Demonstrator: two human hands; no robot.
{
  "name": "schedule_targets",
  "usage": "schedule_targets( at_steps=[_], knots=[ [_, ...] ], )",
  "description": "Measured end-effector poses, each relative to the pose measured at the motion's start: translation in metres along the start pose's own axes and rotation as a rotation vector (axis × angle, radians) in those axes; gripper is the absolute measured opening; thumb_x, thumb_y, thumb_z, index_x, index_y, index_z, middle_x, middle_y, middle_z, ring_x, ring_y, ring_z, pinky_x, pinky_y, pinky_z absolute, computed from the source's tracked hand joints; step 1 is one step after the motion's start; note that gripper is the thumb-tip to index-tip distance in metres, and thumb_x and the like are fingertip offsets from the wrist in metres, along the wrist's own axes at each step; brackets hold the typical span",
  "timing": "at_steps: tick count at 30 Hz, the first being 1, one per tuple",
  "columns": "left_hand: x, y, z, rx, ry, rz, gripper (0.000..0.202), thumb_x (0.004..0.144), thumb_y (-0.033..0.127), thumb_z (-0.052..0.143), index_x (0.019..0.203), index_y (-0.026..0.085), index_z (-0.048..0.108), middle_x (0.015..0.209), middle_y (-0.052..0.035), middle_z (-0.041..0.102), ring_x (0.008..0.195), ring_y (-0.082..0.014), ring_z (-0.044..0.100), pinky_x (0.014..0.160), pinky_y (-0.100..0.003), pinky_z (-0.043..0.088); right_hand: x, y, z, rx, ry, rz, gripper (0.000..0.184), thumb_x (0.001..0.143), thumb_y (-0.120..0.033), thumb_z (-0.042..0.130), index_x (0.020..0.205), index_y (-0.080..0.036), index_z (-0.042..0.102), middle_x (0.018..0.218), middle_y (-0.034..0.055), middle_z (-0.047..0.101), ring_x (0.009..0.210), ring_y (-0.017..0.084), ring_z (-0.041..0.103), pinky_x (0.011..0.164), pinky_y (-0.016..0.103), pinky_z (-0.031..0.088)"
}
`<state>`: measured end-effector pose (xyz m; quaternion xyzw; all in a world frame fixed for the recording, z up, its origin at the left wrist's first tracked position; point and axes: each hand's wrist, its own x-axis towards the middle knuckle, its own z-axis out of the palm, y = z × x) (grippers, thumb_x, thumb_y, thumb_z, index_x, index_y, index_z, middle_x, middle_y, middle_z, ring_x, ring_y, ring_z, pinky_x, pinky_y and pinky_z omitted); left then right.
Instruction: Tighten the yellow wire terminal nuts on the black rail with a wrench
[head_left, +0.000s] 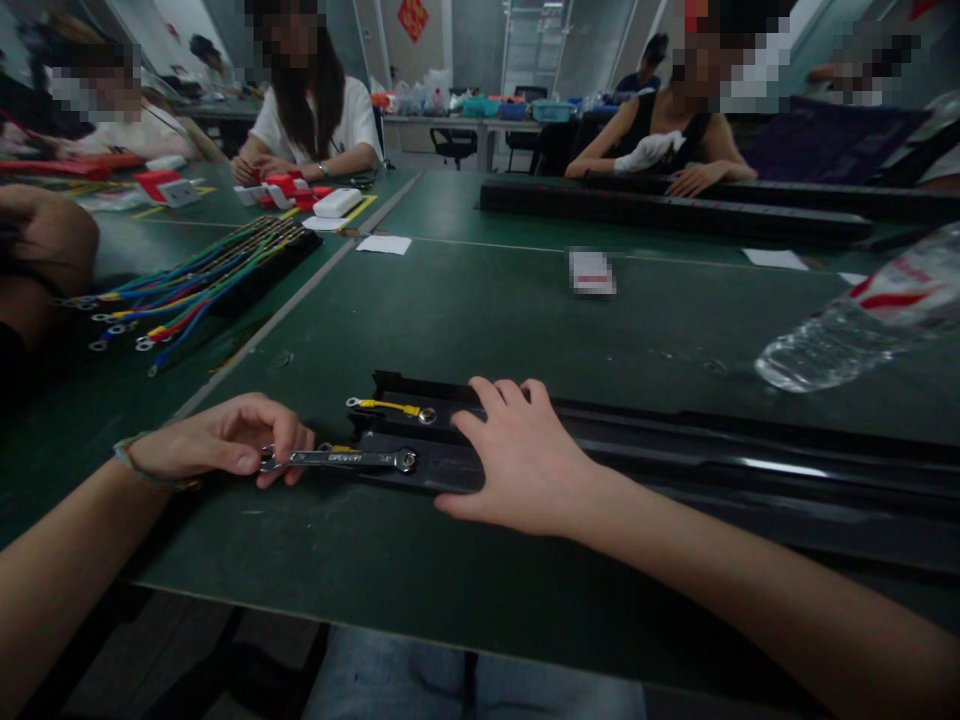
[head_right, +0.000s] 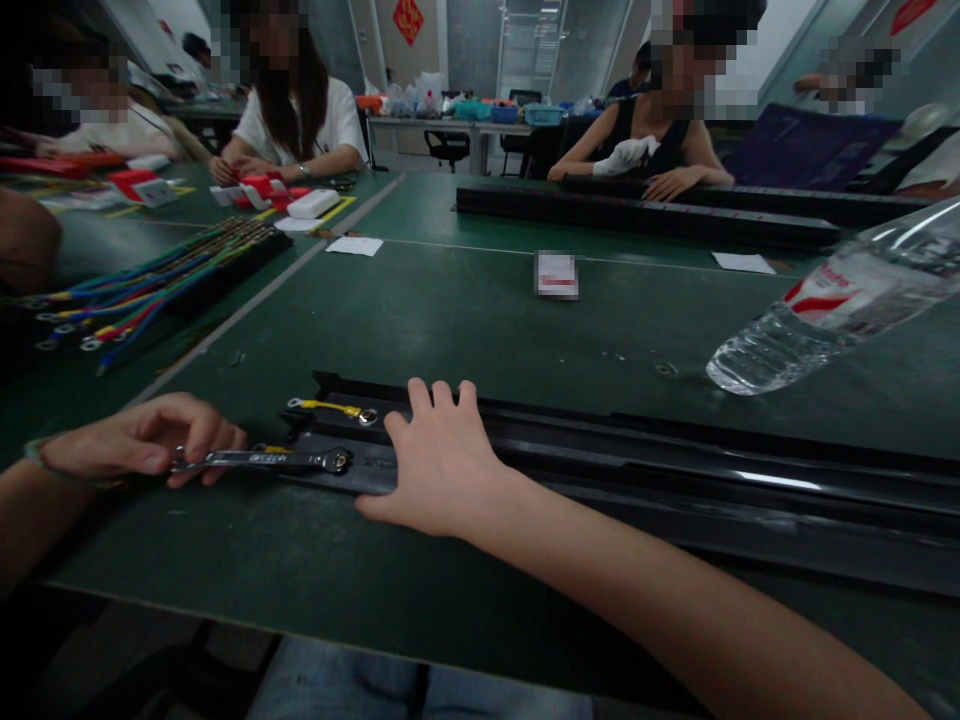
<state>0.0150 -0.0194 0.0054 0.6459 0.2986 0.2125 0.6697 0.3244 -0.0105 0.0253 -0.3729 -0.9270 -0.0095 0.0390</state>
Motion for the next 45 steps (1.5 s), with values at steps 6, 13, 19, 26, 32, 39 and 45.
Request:
schedule_targets(
  at_steps=[6, 13, 19, 26, 32, 39, 45],
  knots=[
    [0.000, -0.002, -0.002, 0.017, 0.024, -0.017, 0.015, 0.071, 0.033, 0.059, 0.076, 0.018, 0.061, 0.062, -0.0066, 0.057, 0.063, -0.0208, 0.052, 0.054, -0.030, 0.042, -0.001, 0.001, 0.000, 0.004, 0.004, -0.005, 0.069, 0.064, -0.068, 0.035, 0.107, -0.018, 0.054, 0.125, 0.0170, 0.037, 0.106, 0.034, 0.035, 0.085, 0.049, 0.020],
    [-0.001, -0.006, -0.003, -0.019, 0.214, 0.021, 0.017, 0.072, 0.033, 0.059, 0.075, 0.017, 0.060, 0.057, -0.0040, 0.054, 0.062, -0.0191, 0.051, 0.055, -0.028, 0.042, 0.000, 0.000, -0.001, 0.011, 0.006, 0.001, 0.069, 0.064, -0.068, 0.036, 0.105, -0.017, 0.055, 0.124, 0.0173, 0.038, 0.106, 0.034, 0.036, 0.085, 0.048, 0.022],
    [0.000, -0.014, -0.008, -0.066, 0.410, 0.006, 0.017, 0.074, 0.025, 0.060, 0.086, 0.013, 0.059, 0.071, -0.0059, 0.059, 0.061, -0.0121, 0.051, 0.052, -0.018, 0.043, 0.000, -0.001, -0.002, -0.008, -0.010, 0.009, 0.069, 0.064, -0.069, 0.035, 0.107, -0.018, 0.054, 0.125, 0.0163, 0.037, 0.106, 0.034, 0.035, 0.085, 0.048, 0.020],
    [0.006, -0.012, -0.005, -0.171, 0.519, -0.025, 0.017, 0.075, 0.019, 0.060, 0.092, 0.013, 0.059, 0.073, -0.0051, 0.060, 0.067, -0.0118, 0.056, 0.060, -0.017, 0.047, 0.000, 0.000, -0.001, 0.007, 0.007, 0.004, 0.068, 0.063, -0.068, 0.037, 0.105, -0.018, 0.054, 0.124, 0.0170, 0.038, 0.106, 0.033, 0.035, 0.085, 0.049, 0.021],
    [0.008, -0.008, -0.003, -0.172, 0.521, -0.034, 0.023, 0.072, 0.021, 0.064, 0.093, 0.013, 0.060, 0.077, -0.0059, 0.061, 0.070, -0.0132, 0.058, 0.062, -0.018, 0.048, 0.000, 0.000, -0.001, 0.027, 0.023, -0.005, 0.067, 0.064, -0.067, 0.038, 0.104, -0.017, 0.056, 0.123, 0.0178, 0.039, 0.106, 0.034, 0.036, 0.085, 0.049, 0.022],
    [0.003, -0.009, -0.006, -0.116, 0.410, 0.000, 0.018, 0.075, 0.027, 0.060, 0.086, 0.012, 0.059, 0.071, -0.0055, 0.059, 0.065, -0.0125, 0.054, 0.058, -0.019, 0.044, 0.000, 0.000, -0.001, 0.019, 0.012, 0.001, 0.068, 0.064, -0.068, 0.037, 0.105, -0.017, 0.055, 0.124, 0.0179, 0.039, 0.107, 0.034, 0.036, 0.085, 0.050, 0.022],
    [-0.001, -0.011, -0.007, -0.088, 0.231, 0.006, 0.018, 0.075, 0.031, 0.056, 0.076, 0.012, 0.056, 0.065, -0.0056, 0.058, 0.065, -0.0169, 0.053, 0.056, -0.024, 0.043, 0.000, 0.000, -0.001, 0.022, 0.024, 0.002, 0.067, 0.063, -0.067, 0.038, 0.103, -0.017, 0.056, 0.122, 0.0177, 0.039, 0.106, 0.034, 0.036, 0.085, 0.048, 0.022]
  ],
)
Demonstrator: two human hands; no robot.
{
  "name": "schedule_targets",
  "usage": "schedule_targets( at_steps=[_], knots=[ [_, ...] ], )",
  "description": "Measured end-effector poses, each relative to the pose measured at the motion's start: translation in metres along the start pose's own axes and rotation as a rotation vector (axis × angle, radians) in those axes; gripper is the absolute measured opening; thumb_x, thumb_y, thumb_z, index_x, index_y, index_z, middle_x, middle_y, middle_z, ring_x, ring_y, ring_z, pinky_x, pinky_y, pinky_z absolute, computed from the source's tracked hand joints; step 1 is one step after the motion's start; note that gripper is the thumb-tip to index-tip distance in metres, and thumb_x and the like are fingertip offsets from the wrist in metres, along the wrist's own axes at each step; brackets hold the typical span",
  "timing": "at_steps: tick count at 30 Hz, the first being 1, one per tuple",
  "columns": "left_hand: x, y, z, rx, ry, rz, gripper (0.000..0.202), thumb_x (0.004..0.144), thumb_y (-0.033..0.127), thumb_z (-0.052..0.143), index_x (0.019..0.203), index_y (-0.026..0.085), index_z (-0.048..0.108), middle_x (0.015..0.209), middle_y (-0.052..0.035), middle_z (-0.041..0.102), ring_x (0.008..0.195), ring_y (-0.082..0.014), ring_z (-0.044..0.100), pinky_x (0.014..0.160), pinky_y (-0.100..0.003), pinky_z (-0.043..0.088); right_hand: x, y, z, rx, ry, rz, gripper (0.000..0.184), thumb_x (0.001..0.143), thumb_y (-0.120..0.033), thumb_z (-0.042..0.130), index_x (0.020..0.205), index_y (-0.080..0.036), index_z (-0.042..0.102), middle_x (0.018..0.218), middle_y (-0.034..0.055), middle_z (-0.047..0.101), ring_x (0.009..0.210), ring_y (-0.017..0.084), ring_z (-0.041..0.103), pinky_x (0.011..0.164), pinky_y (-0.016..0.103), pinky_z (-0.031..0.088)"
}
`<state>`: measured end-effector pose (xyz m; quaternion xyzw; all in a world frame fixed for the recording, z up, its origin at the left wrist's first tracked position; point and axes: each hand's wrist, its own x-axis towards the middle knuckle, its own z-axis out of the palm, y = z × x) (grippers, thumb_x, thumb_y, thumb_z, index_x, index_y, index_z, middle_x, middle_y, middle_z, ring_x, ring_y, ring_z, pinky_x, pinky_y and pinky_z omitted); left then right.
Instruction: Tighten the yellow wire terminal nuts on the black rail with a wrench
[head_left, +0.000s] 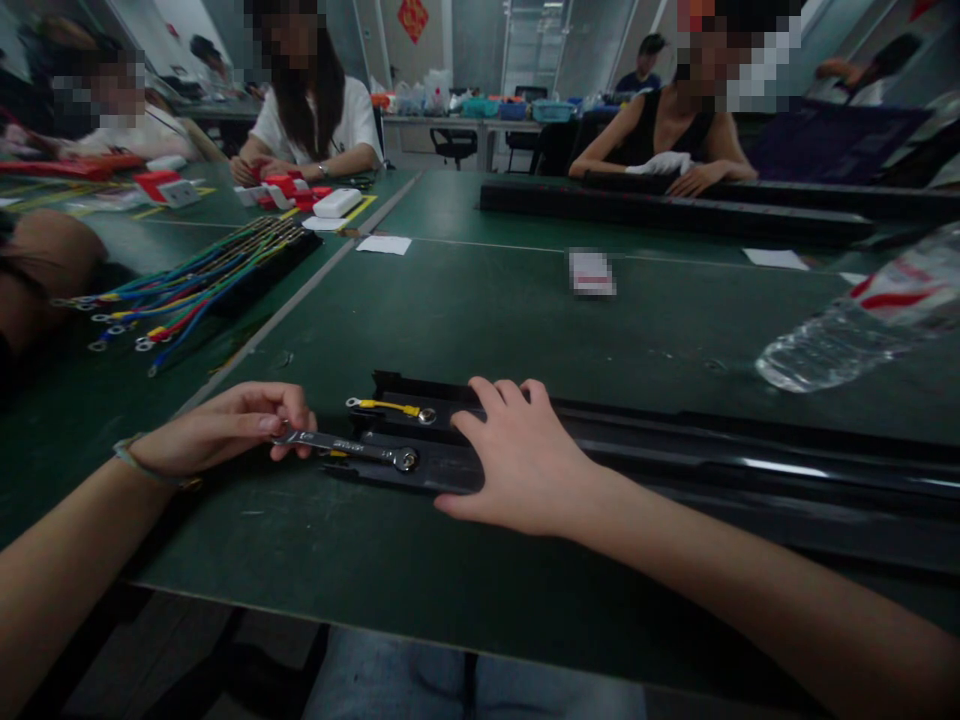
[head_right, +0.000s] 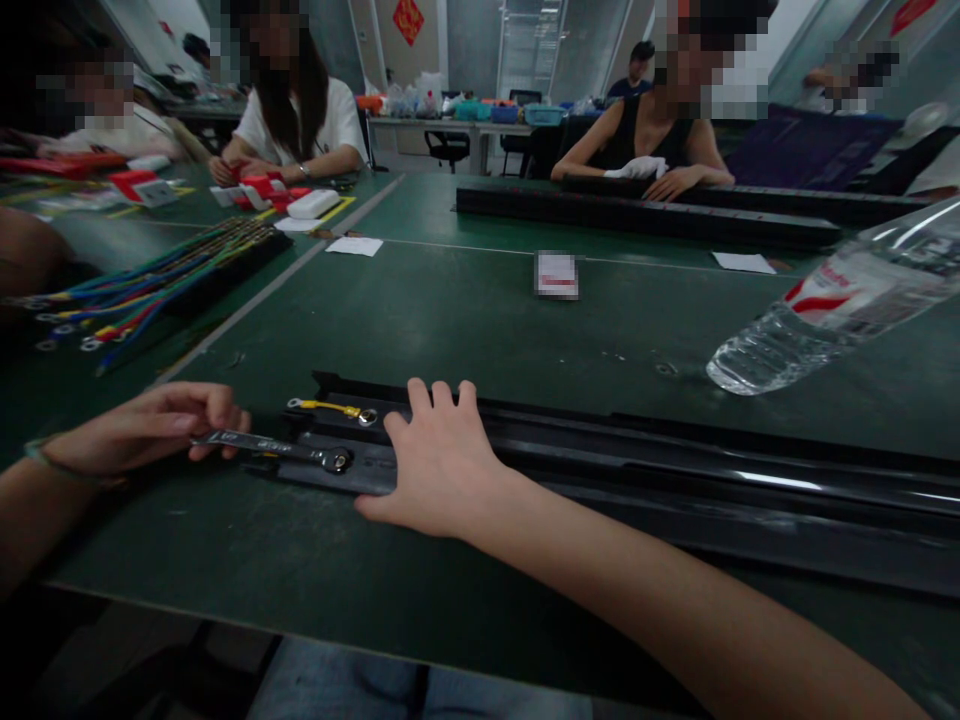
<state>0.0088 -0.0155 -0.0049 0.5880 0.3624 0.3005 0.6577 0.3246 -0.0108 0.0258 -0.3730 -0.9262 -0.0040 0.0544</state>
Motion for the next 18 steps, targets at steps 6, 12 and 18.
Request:
schedule_targets(
  at_steps=[6, 12, 18],
  knots=[
    [0.0003, 0.0040, 0.0059, -0.050, -0.149, -0.019, 0.019, 0.074, 0.032, 0.056, 0.077, 0.013, 0.055, 0.074, -0.0092, 0.060, 0.064, -0.0171, 0.053, 0.049, -0.022, 0.041, 0.0006, 0.0003, 0.0001, 0.002, 0.001, -0.006, 0.067, 0.063, -0.067, 0.038, 0.104, -0.017, 0.056, 0.122, 0.0177, 0.040, 0.106, 0.034, 0.037, 0.084, 0.049, 0.023],
    [-0.0005, 0.0069, 0.0062, -0.044, -0.213, -0.020, 0.021, 0.074, 0.033, 0.055, 0.079, 0.013, 0.056, 0.075, -0.0096, 0.059, 0.063, -0.0165, 0.051, 0.050, -0.022, 0.041, 0.0014, 0.0004, 0.0015, 0.002, 0.013, -0.007, 0.068, 0.063, -0.068, 0.037, 0.104, -0.017, 0.056, 0.122, 0.0182, 0.040, 0.105, 0.034, 0.037, 0.084, 0.049, 0.022],
    [0.0003, 0.0030, 0.0022, 0.014, -0.137, 0.006, 0.021, 0.073, 0.034, 0.055, 0.078, 0.013, 0.056, 0.069, -0.0072, 0.057, 0.065, -0.0187, 0.051, 0.055, -0.026, 0.040, 0.0007, 0.0004, 0.0005, 0.005, 0.016, -0.007, 0.067, 0.063, -0.067, 0.038, 0.103, -0.017, 0.056, 0.121, 0.0182, 0.040, 0.106, 0.033, 0.037, 0.084, 0.048, 0.023]
  ],
)
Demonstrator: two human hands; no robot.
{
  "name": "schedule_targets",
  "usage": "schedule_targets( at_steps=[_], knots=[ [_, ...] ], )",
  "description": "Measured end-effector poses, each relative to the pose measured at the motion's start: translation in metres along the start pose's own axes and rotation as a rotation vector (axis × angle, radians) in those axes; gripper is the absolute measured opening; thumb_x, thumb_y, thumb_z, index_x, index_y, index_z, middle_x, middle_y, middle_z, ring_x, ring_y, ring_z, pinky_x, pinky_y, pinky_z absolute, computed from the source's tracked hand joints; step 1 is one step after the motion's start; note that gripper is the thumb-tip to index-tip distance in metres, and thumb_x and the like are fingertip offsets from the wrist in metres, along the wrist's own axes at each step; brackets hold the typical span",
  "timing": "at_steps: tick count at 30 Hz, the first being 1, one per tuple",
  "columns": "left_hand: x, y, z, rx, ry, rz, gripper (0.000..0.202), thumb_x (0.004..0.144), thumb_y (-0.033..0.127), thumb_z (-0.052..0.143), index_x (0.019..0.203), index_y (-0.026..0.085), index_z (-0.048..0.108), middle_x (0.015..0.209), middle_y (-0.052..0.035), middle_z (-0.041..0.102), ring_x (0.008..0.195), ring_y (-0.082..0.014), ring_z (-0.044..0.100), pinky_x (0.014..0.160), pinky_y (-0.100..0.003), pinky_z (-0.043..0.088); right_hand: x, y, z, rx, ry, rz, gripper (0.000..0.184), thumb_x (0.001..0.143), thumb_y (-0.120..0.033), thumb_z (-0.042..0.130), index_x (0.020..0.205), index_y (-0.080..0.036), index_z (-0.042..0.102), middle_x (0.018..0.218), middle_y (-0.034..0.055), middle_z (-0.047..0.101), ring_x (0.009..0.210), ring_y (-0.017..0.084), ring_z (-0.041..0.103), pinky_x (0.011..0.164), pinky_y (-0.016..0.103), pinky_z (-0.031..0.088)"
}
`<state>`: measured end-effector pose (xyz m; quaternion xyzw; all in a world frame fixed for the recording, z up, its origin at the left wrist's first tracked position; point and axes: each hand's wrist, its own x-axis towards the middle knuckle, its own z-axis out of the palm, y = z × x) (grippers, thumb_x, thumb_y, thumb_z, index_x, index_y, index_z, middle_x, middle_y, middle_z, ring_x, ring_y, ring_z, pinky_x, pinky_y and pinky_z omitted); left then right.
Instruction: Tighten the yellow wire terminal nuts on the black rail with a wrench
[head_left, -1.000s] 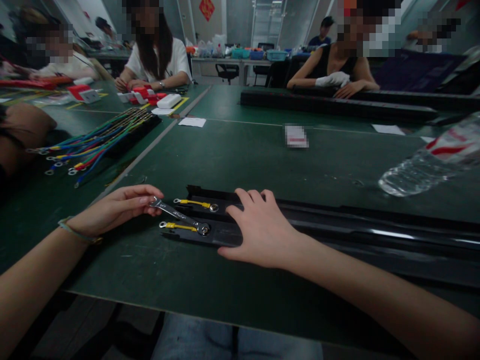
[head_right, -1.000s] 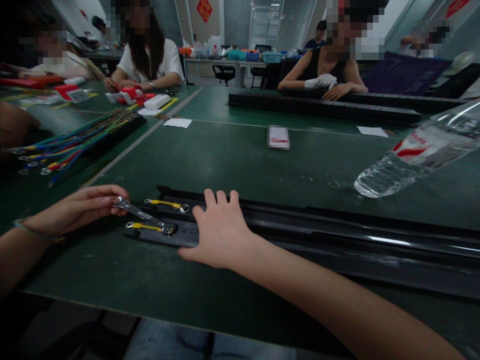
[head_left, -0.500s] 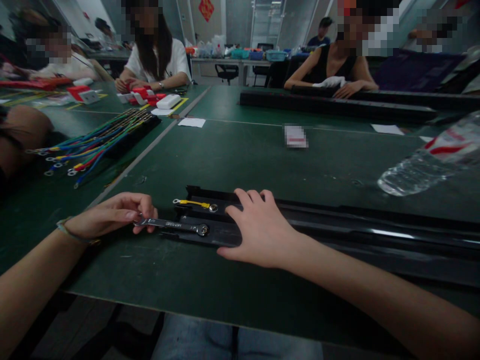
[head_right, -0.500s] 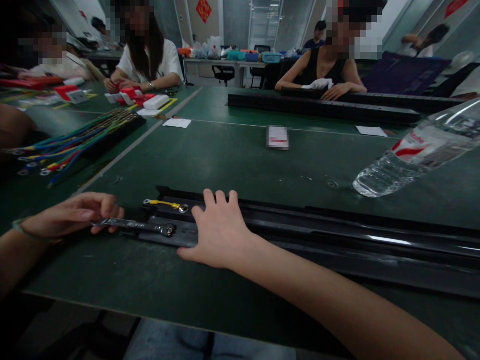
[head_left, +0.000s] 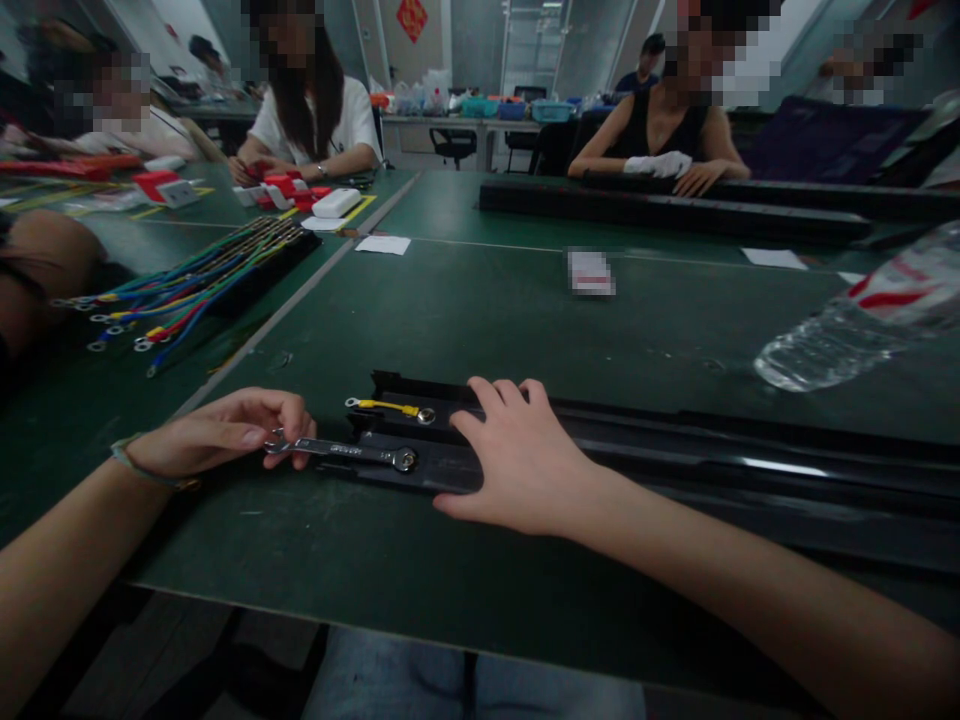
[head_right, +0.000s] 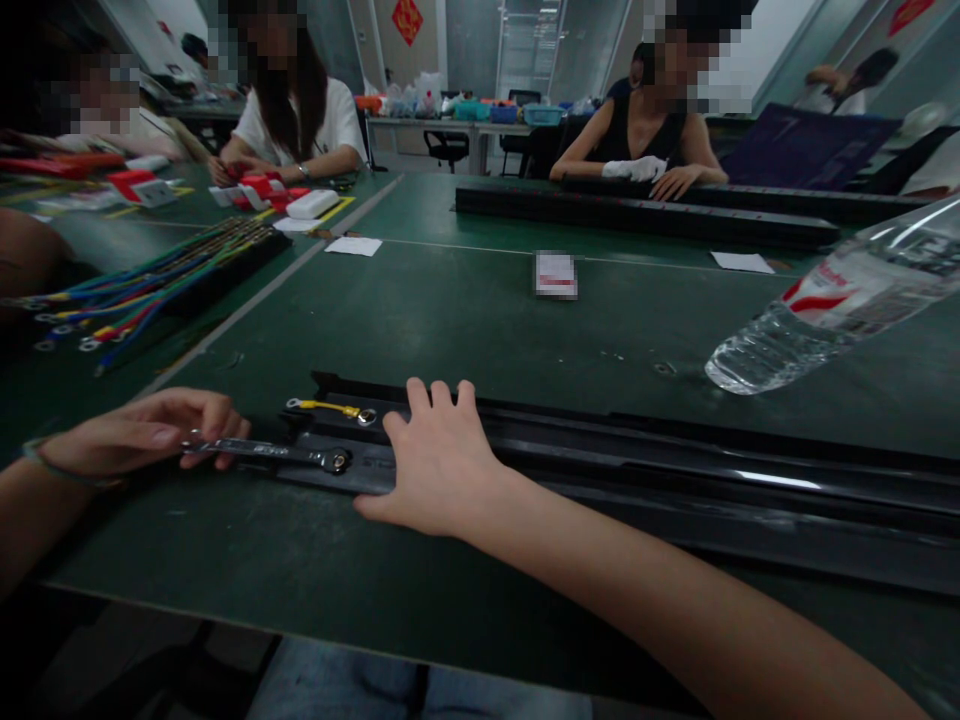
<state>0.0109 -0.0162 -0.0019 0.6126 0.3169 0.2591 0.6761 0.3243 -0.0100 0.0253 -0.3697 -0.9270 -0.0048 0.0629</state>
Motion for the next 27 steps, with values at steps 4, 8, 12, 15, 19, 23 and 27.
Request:
schedule_targets(
  at_steps=[4, 8, 12, 15, 19, 23, 27],
  knots=[
    [-0.0005, -0.0024, -0.0036, 0.040, 0.055, -0.002, 0.024, 0.072, 0.034, 0.056, 0.082, 0.013, 0.056, 0.071, -0.0067, 0.056, 0.068, -0.0195, 0.051, 0.059, -0.028, 0.040, 0.0003, -0.0004, 0.0003, -0.003, -0.008, 0.001, 0.067, 0.063, -0.067, 0.038, 0.103, -0.017, 0.056, 0.122, 0.0180, 0.040, 0.105, 0.033, 0.037, 0.084, 0.049, 0.023],
    [-0.0013, -0.0021, -0.0047, 0.048, 0.080, -0.009, 0.028, 0.072, 0.034, 0.056, 0.091, 0.013, 0.055, 0.078, -0.0085, 0.058, 0.071, -0.0197, 0.052, 0.060, -0.026, 0.040, 0.0005, -0.0002, 0.0015, -0.011, -0.008, -0.002, 0.068, 0.063, -0.068, 0.037, 0.104, -0.017, 0.056, 0.122, 0.0182, 0.040, 0.106, 0.034, 0.037, 0.085, 0.049, 0.022],
    [-0.0005, -0.0016, -0.0032, 0.014, 0.106, 0.013, 0.031, 0.072, 0.031, 0.057, 0.097, 0.012, 0.054, 0.082, -0.0090, 0.059, 0.074, -0.0206, 0.054, 0.064, -0.027, 0.041, -0.0002, 0.0000, 0.0016, -0.012, -0.005, -0.003, 0.068, 0.063, -0.068, 0.037, 0.104, -0.017, 0.055, 0.123, 0.0184, 0.039, 0.106, 0.034, 0.036, 0.085, 0.050, 0.021],
    [0.0006, -0.0017, -0.0019, -0.017, 0.111, 0.029, 0.034, 0.072, 0.030, 0.058, 0.100, 0.012, 0.052, 0.083, -0.0095, 0.059, 0.076, -0.0208, 0.054, 0.066, -0.027, 0.043, -0.0005, -0.0001, 0.0009, -0.009, -0.012, 0.000, 0.068, 0.064, -0.068, 0.036, 0.104, -0.017, 0.056, 0.123, 0.0184, 0.039, 0.106, 0.034, 0.036, 0.085, 0.049, 0.021],
    [0.0016, -0.0011, -0.0002, -0.040, 0.096, 0.028, 0.036, 0.073, 0.030, 0.057, 0.104, 0.012, 0.051, 0.084, -0.0092, 0.059, 0.077, -0.0199, 0.054, 0.068, -0.027, 0.043, -0.0003, -0.0001, 0.0005, -0.005, -0.011, 0.000, 0.068, 0.064, -0.068, 0.036, 0.104, -0.017, 0.056, 0.123, 0.0178, 0.039, 0.106, 0.034, 0.037, 0.085, 0.049, 0.022],
    [0.0016, 0.0002, 0.0011, -0.042, 0.095, 0.025, 0.035, 0.073, 0.029, 0.057, 0.104, 0.012, 0.051, 0.085, -0.0089, 0.059, 0.077, -0.0198, 0.054, 0.068, -0.027, 0.044, -0.0003, -0.0001, 0.0007, -0.012, -0.015, 0.000, 0.068, 0.064, -0.068, 0.036, 0.104, -0.017, 0.055, 0.122, 0.0179, 0.039, 0.106, 0.034, 0.036, 0.085, 0.049, 0.022],
    [0.0001, 0.0008, 0.0007, -0.023, 0.097, 0.013, 0.035, 0.073, 0.029, 0.056, 0.103, 0.012, 0.052, 0.085, -0.0090, 0.058, 0.077, -0.0201, 0.054, 0.069, -0.028, 0.043, 0.0000, -0.0001, 0.0011, -0.018, -0.020, 0.000, 0.069, 0.064, -0.068, 0.035, 0.105, -0.017, 0.055, 0.123, 0.0174, 0.038, 0.106, 0.034, 0.036, 0.085, 0.049, 0.021]
  ],
)
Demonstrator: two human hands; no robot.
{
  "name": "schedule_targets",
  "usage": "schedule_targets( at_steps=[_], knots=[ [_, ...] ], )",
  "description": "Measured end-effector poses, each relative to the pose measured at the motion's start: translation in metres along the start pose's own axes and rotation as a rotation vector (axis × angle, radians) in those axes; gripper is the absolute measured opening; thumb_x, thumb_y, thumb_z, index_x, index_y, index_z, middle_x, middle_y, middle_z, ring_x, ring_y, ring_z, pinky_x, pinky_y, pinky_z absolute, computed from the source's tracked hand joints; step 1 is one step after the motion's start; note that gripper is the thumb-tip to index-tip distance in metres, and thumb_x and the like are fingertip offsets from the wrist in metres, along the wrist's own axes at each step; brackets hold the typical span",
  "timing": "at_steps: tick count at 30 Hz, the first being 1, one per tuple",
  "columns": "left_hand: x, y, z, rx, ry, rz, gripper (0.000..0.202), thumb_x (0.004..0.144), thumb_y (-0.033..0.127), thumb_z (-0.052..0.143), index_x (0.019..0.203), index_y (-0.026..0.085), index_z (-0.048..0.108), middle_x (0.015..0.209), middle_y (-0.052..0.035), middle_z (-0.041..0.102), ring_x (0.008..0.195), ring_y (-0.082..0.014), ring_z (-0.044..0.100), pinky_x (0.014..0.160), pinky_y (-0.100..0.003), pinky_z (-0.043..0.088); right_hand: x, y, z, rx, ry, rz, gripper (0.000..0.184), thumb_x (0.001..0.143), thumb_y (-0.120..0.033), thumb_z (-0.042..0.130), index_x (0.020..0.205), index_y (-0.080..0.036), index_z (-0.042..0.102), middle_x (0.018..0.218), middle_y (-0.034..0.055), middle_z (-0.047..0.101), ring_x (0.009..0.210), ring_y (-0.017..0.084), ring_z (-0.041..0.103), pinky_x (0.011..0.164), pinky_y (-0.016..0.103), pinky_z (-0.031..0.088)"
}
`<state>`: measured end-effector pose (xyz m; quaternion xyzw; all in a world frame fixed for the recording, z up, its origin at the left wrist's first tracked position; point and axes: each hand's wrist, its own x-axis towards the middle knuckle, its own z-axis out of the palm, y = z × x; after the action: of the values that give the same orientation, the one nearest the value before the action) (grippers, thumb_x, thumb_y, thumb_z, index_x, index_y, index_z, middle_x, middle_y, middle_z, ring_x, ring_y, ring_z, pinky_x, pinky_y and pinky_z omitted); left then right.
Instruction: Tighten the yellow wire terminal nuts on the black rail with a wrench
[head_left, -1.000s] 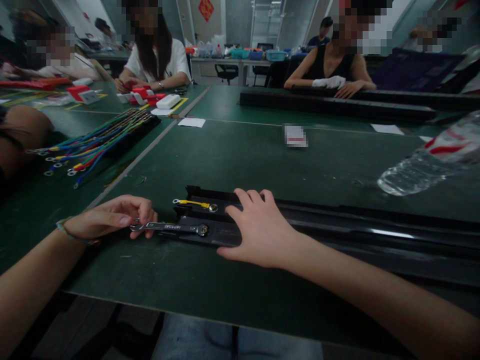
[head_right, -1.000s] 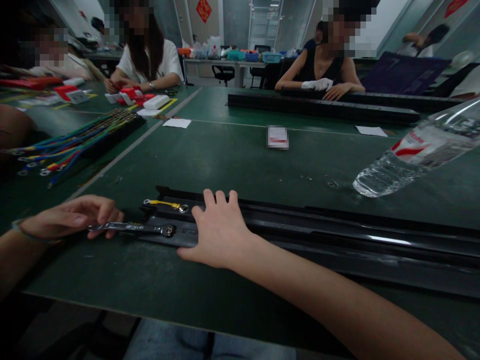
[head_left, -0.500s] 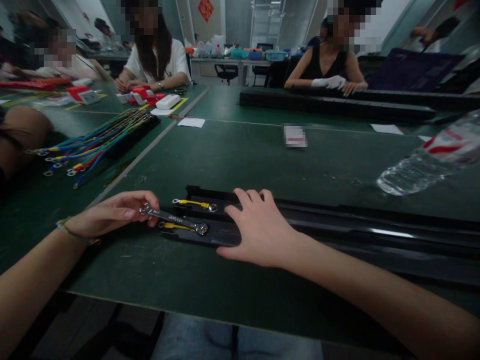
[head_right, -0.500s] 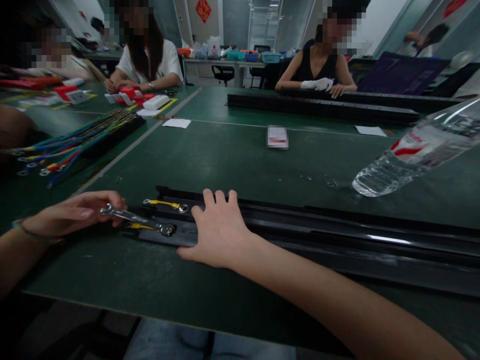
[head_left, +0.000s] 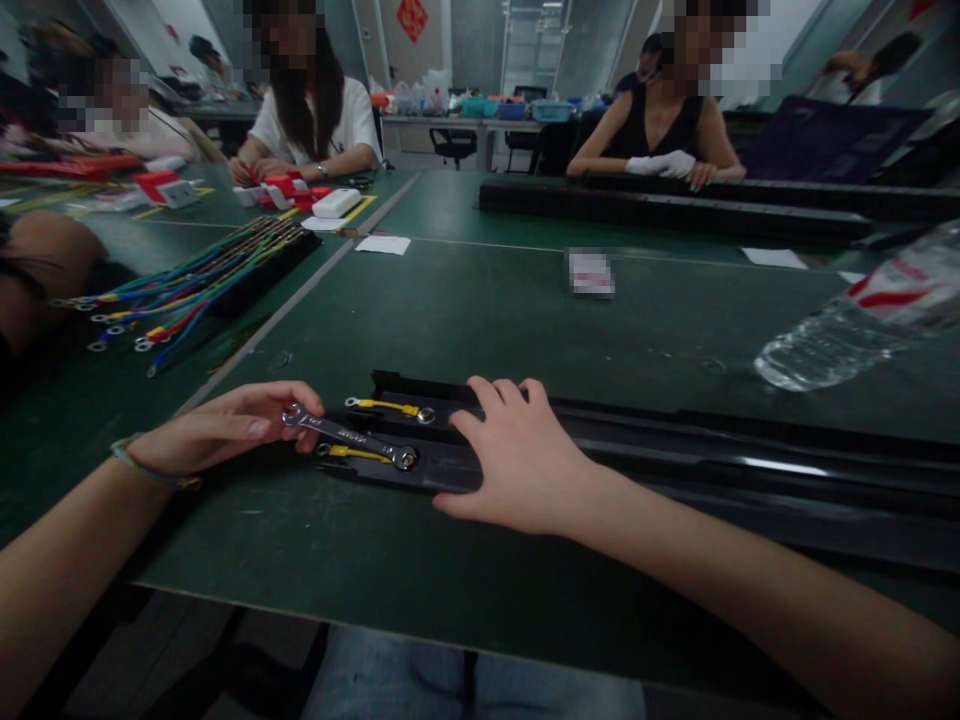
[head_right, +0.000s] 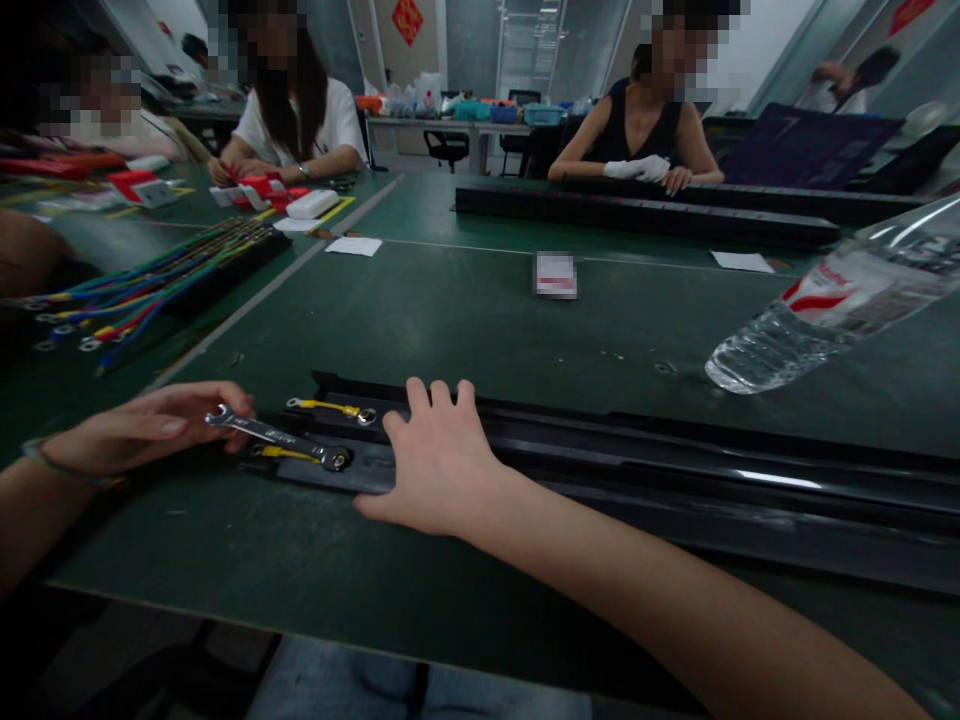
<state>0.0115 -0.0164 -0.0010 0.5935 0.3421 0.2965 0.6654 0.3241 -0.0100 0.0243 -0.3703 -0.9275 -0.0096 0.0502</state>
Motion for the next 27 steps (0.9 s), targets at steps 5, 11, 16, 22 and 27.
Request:
schedule_targets(
  at_steps=[5, 11, 16, 22, 27],
  knots=[
    [-0.0014, -0.0008, -0.0022, 0.021, -0.003, -0.025, 0.035, 0.072, 0.031, 0.056, 0.102, 0.012, 0.052, 0.085, -0.0090, 0.058, 0.078, -0.0207, 0.053, 0.069, -0.029, 0.043, 0.0003, -0.0001, -0.0009, -0.002, -0.025, 0.006, 0.069, 0.064, -0.069, 0.035, 0.107, -0.018, 0.054, 0.125, 0.0172, 0.037, 0.106, 0.034, 0.035, 0.085, 0.049, 0.020],
    [-0.0003, 0.0010, -0.0010, 0.054, -0.010, -0.029, 0.035, 0.072, 0.033, 0.057, 0.101, 0.013, 0.053, 0.084, -0.0083, 0.059, 0.077, -0.0205, 0.053, 0.068, -0.028, 0.042, -0.0002, -0.0004, -0.0022, 0.010, -0.010, 0.007, 0.068, 0.063, -0.068, 0.037, 0.105, -0.017, 0.055, 0.123, 0.0180, 0.038, 0.106, 0.034, 0.036, 0.085, 0.049, 0.022],
    [0.0016, 0.0036, 0.0021, 0.082, -0.019, -0.026, 0.035, 0.073, 0.035, 0.057, 0.100, 0.013, 0.053, 0.083, -0.0083, 0.059, 0.076, -0.0203, 0.053, 0.068, -0.027, 0.042, 0.0000, -0.0008, -0.0012, 0.016, 0.014, 0.007, 0.067, 0.063, -0.067, 0.038, 0.103, -0.017, 0.056, 0.123, 0.0185, 0.039, 0.106, 0.033, 0.036, 0.085, 0.049, 0.022],
    [0.0006, 0.0022, 0.0011, 0.092, -0.012, -0.042, 0.033, 0.074, 0.033, 0.056, 0.100, 0.013, 0.054, 0.083, -0.0081, 0.058, 0.077, -0.0195, 0.053, 0.068, -0.026, 0.042, -0.0002, 0.0008, -0.0004, 0.008, -0.008, 0.004, 0.069, 0.064, -0.068, 0.036, 0.106, -0.017, 0.055, 0.124, 0.0176, 0.038, 0.106, 0.034, 0.036, 0.085, 0.049, 0.021],
    [0.0009, 0.0038, 0.0027, 0.102, 0.008, -0.050, 0.031, 0.074, 0.031, 0.055, 0.100, 0.013, 0.054, 0.083, -0.0079, 0.059, 0.077, -0.0194, 0.054, 0.068, -0.026, 0.042, -0.0004, 0.0008, -0.0008, 0.011, 0.002, -0.001, 0.068, 0.064, -0.068, 0.036, 0.106, -0.017, 0.055, 0.123, 0.0175, 0.038, 0.106, 0.034, 0.036, 0.085, 0.049, 0.022]
  ],
)
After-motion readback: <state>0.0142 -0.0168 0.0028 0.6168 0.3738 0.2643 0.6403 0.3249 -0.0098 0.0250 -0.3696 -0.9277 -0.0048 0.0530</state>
